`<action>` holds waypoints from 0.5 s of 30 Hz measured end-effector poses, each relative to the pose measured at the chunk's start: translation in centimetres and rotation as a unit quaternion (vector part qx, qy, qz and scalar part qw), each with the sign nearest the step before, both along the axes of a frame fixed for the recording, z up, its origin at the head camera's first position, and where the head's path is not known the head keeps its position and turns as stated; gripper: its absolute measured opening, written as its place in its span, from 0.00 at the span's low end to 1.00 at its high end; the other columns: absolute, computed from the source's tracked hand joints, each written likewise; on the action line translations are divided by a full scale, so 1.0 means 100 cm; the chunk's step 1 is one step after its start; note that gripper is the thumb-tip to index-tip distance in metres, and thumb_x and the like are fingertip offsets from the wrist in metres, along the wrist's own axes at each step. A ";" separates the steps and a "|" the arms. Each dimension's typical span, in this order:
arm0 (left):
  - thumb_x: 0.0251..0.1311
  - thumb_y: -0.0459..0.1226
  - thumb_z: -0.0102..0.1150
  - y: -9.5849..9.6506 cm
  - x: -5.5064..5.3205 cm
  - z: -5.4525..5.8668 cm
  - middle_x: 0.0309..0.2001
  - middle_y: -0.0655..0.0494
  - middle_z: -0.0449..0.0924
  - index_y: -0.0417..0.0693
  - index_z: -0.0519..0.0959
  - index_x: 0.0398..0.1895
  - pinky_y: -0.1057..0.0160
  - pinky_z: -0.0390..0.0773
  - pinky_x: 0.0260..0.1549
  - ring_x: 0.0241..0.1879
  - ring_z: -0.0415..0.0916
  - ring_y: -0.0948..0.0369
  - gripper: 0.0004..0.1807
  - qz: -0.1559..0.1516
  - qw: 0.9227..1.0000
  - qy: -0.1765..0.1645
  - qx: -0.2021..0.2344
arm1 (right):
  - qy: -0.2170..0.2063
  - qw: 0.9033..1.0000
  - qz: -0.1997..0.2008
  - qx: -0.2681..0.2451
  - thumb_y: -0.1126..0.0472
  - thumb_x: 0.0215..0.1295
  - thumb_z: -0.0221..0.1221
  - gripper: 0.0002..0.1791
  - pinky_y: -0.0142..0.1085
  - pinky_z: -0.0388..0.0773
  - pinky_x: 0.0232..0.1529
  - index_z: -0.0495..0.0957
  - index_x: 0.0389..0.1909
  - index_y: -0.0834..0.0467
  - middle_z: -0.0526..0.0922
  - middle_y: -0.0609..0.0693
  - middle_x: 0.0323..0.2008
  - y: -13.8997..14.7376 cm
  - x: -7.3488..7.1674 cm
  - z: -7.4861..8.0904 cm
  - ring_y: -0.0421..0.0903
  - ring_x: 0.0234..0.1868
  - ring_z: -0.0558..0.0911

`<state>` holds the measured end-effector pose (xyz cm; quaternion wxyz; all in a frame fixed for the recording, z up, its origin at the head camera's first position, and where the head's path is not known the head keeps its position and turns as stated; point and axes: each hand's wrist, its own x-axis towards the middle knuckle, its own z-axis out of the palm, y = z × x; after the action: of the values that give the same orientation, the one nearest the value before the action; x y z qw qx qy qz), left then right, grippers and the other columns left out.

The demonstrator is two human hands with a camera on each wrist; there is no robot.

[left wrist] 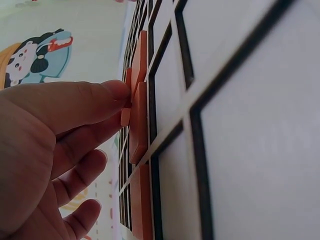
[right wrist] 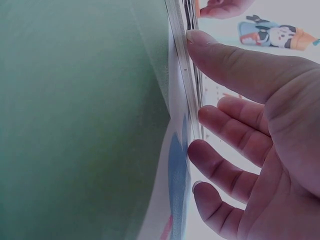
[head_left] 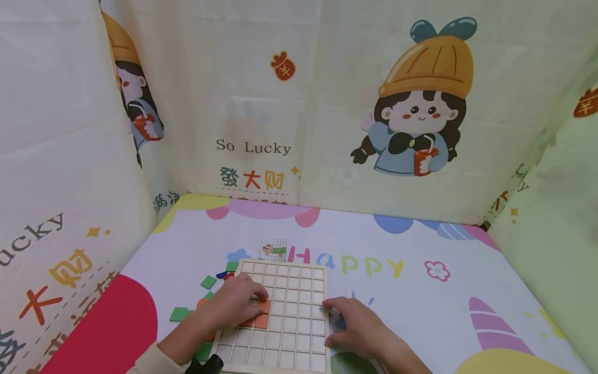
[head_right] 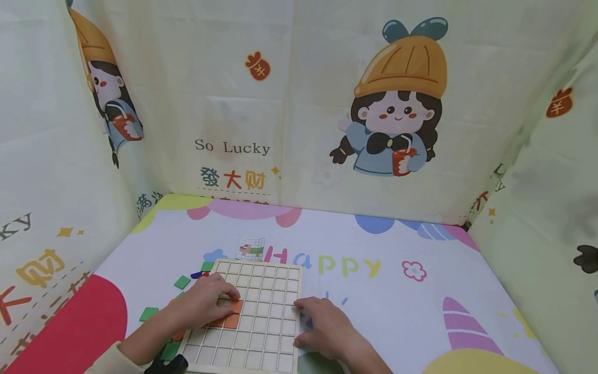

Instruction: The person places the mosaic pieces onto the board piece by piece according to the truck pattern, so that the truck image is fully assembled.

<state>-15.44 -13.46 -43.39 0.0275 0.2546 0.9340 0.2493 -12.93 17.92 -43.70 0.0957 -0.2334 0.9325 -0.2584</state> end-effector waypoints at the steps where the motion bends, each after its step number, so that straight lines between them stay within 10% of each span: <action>1: 0.56 0.38 0.71 0.000 0.000 0.000 0.35 0.69 0.79 0.56 0.87 0.39 0.61 0.73 0.36 0.40 0.68 0.62 0.07 0.000 1.000 0.000 0.000 | 0.000 1.000 0.000 0.000 0.48 0.48 0.76 0.36 0.45 0.74 0.49 0.77 0.59 0.53 0.79 0.47 0.56 0.000 0.000 0.000 0.46 0.49 0.75; 15: 0.56 0.38 0.71 0.000 -0.002 -0.001 0.35 0.71 0.80 0.56 0.86 0.39 0.59 0.72 0.37 0.40 0.68 0.62 0.08 0.000 1.000 0.010 -0.013 | -0.001 1.000 0.001 -0.002 0.48 0.48 0.76 0.36 0.44 0.74 0.48 0.77 0.59 0.52 0.79 0.46 0.55 0.000 0.000 0.001 0.45 0.48 0.74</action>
<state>-15.60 -13.45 -43.52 0.0213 0.2568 0.9374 0.2344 -12.91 17.92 -43.59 0.0969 -0.2338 0.9317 -0.2604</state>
